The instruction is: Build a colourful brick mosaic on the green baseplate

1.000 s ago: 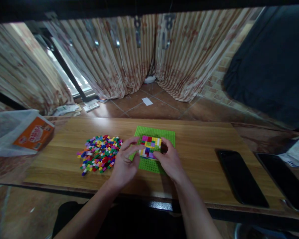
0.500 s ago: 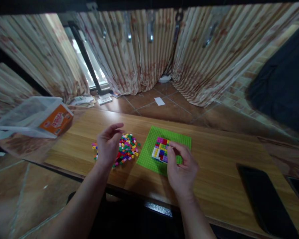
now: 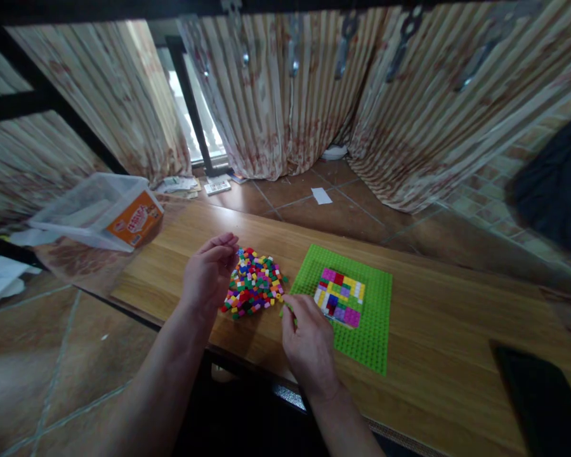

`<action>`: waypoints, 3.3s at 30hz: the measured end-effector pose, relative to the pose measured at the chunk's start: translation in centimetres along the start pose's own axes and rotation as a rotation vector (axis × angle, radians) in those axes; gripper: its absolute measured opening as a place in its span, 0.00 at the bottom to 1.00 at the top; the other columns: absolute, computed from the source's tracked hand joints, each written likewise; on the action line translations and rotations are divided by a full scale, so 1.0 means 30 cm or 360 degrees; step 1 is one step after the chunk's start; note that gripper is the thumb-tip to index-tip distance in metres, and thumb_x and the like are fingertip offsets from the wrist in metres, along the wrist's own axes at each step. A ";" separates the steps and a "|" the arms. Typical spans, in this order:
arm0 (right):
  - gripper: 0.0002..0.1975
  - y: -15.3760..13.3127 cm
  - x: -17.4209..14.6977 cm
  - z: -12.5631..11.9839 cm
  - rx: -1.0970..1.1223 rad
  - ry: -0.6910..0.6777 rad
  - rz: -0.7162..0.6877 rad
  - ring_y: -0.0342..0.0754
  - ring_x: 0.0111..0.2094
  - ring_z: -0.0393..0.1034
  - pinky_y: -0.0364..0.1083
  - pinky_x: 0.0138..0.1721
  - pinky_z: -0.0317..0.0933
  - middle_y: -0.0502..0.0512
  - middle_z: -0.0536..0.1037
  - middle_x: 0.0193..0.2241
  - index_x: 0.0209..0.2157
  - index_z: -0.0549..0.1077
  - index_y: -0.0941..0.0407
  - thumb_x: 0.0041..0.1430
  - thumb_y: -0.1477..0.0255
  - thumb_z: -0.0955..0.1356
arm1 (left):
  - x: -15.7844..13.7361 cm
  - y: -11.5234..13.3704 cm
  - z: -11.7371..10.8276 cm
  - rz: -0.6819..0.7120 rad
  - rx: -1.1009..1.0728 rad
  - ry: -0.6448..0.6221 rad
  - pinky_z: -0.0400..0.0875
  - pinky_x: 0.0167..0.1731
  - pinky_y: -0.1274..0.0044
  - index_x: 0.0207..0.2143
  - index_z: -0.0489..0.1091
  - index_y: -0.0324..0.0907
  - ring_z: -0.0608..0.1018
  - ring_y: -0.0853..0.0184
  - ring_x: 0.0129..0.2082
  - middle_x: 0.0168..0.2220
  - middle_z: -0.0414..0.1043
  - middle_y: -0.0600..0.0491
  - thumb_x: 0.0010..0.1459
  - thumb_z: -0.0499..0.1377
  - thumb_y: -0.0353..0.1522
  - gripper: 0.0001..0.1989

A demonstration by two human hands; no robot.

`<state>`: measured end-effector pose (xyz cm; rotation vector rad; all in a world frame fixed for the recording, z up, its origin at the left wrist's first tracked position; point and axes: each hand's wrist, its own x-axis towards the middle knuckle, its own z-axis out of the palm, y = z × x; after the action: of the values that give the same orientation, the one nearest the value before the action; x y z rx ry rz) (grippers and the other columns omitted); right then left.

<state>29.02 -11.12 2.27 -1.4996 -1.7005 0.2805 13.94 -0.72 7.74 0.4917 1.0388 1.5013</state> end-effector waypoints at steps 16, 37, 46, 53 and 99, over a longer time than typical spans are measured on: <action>0.12 0.008 0.009 0.106 -0.0211 -0.0077 -0.0060 0.52 0.42 0.72 0.52 0.45 0.68 0.60 0.77 0.40 0.45 0.72 0.58 0.61 0.75 0.62 | 0.053 0.065 -0.068 -0.0069 -0.0119 0.0153 0.64 0.26 0.86 0.27 0.71 0.38 0.72 0.78 0.24 0.27 0.72 0.56 0.37 0.59 0.22 0.10; 0.11 -0.040 0.025 0.069 0.0279 0.0011 -0.0207 0.47 0.42 0.73 0.46 0.44 0.68 0.56 0.78 0.38 0.41 0.74 0.54 0.62 0.79 0.63 | 0.059 0.066 -0.162 0.0613 0.2599 -0.0425 0.66 0.37 0.72 0.30 0.76 0.44 0.73 0.60 0.34 0.32 0.74 0.48 0.45 0.61 0.30 0.08; 0.11 -0.031 0.021 0.038 0.0291 0.0007 -0.0161 0.47 0.41 0.73 0.47 0.43 0.69 0.56 0.77 0.38 0.42 0.74 0.54 0.62 0.77 0.62 | 0.048 0.039 -0.138 0.0407 0.2795 -0.0407 0.62 0.31 0.74 0.25 0.74 0.45 0.73 0.61 0.30 0.28 0.73 0.50 0.44 0.60 0.30 0.04; 0.12 -0.036 0.028 0.024 0.0388 0.0092 -0.0072 0.47 0.39 0.74 0.47 0.41 0.69 0.56 0.78 0.37 0.41 0.75 0.53 0.62 0.76 0.62 | 0.051 0.059 -0.137 0.0417 0.2264 -0.0536 0.59 0.26 0.77 0.21 0.74 0.42 0.69 0.67 0.22 0.19 0.68 0.55 0.48 0.58 0.31 0.07; 0.09 0.172 0.043 -0.291 0.0148 0.0003 0.0269 0.47 0.40 0.71 0.47 0.43 0.65 0.54 0.76 0.36 0.35 0.78 0.53 0.61 0.68 0.66 | -0.125 -0.149 0.070 -0.0022 0.1233 -0.1133 0.57 0.24 0.80 0.25 0.68 0.38 0.64 0.74 0.23 0.21 0.63 0.58 0.53 0.58 0.36 0.10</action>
<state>38.85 -11.61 4.99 -1.5760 -1.5398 0.4413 18.99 -3.92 6.09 1.4340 0.9933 0.7389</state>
